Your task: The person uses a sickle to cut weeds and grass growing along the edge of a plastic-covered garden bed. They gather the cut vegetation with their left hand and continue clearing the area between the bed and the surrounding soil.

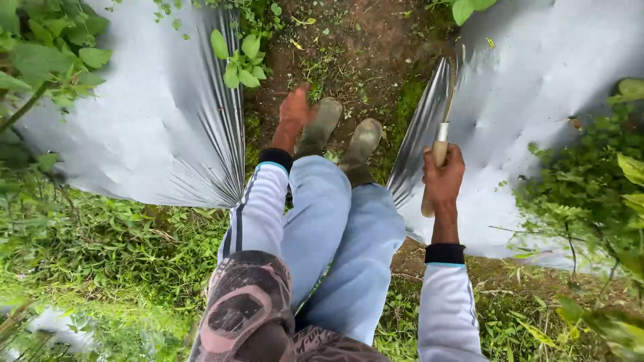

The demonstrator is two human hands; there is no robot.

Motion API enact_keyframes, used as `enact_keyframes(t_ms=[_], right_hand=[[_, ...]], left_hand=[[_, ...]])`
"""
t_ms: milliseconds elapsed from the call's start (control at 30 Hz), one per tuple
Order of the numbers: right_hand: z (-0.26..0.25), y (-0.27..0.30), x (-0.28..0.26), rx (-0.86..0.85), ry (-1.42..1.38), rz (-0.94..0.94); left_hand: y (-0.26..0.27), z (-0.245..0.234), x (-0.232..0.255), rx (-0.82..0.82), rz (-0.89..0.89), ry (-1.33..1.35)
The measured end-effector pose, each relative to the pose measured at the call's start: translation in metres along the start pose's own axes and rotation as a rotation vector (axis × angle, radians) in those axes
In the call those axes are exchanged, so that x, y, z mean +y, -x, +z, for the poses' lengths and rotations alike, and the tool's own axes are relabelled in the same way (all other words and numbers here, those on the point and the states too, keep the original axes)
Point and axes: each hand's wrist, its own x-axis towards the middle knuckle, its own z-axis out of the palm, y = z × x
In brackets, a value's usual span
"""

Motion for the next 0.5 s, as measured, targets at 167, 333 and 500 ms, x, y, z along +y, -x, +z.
enact_keyframes(t_ms=[167,333,500], right_hand=[[0.081,-0.11,0.054,-0.09,-0.063,-0.158],[0.156,-0.182,0.086,-0.188,-0.086,-0.285],[0.202,-0.208,0.097,-0.197,-0.079,-0.41]], left_hand=[[-0.042,0.018,-0.015,-0.126,-0.014,-0.277],[-0.075,0.029,-0.02,-0.108,0.177,-0.356],[-0.129,0.04,-0.044,-0.045,0.236,-0.076]])
